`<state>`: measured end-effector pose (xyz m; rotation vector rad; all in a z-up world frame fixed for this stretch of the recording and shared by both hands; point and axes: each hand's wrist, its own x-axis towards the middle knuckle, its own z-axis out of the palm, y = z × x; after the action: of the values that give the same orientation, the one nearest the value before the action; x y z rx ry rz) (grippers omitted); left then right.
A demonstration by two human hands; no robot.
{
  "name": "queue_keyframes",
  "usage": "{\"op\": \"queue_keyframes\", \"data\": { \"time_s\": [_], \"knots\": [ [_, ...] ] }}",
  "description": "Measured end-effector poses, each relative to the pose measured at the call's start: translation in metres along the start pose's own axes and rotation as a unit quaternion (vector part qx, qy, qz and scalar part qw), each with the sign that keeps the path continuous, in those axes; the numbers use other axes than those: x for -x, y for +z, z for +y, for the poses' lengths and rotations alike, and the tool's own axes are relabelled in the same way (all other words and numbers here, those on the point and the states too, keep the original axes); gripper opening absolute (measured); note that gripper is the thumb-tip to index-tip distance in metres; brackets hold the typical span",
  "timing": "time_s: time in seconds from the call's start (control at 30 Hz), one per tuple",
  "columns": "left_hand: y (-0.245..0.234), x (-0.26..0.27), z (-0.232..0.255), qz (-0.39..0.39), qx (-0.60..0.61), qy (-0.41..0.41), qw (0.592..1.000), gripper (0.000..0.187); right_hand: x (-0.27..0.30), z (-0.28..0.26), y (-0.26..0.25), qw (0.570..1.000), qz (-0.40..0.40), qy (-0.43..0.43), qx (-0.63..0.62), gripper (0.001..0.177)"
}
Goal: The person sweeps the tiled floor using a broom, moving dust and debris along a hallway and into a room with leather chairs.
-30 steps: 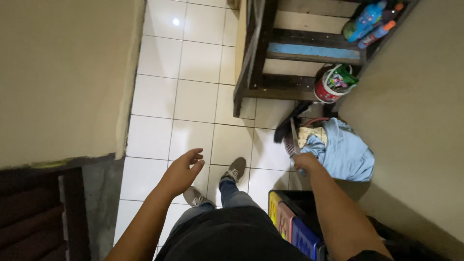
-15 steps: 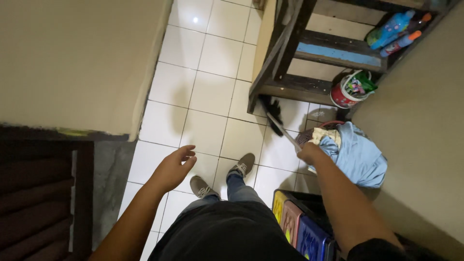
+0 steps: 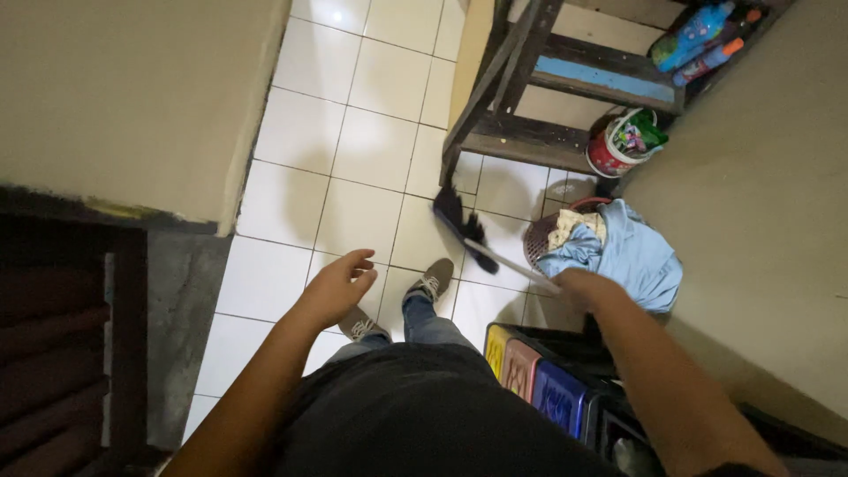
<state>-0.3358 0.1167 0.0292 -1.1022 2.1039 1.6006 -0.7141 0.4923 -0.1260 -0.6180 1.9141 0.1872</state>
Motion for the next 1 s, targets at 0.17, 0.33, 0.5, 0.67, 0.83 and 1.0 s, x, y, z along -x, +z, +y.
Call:
{"op": "queue_keyframes", "data": {
  "time_s": [0.17, 0.33, 0.5, 0.67, 0.83, 1.0],
  "knots": [
    [-0.005, 0.016, -0.018, 0.022, 0.018, 0.044, 0.999, 0.053, -0.001, -0.081, 0.023, 0.998, -0.026, 0.006, -0.062, 0.031],
    [-0.026, 0.046, -0.041, 0.051, -0.013, 0.04, 0.998, 0.053, -0.029, -0.142, 0.023, 0.982, -0.056, -0.003, -0.179, 0.021],
    [-0.045, 0.062, -0.06, 0.084, 0.014, 0.042, 0.996, 0.052, 0.005, -0.16, 0.025, 0.951, -0.051, 0.035, -0.305, 0.019],
    [-0.048, 0.067, -0.106, 0.114, 0.07, 0.043, 0.99, 0.05, 0.074, -0.078, 0.057, 0.923, 0.011, -0.011, -0.385, 0.028],
    [-0.039, 0.082, -0.142, 0.093, 0.121, -0.02, 0.988, 0.051, 0.084, -0.063, 0.101, 0.923, 0.034, 0.054, -0.38, 0.012],
    [-0.034, 0.093, -0.137, 0.106, 0.138, -0.011, 0.985, 0.051, 0.016, -0.139, 0.115, 0.882, -0.033, 0.116, -0.455, 0.012]
  ]
}}
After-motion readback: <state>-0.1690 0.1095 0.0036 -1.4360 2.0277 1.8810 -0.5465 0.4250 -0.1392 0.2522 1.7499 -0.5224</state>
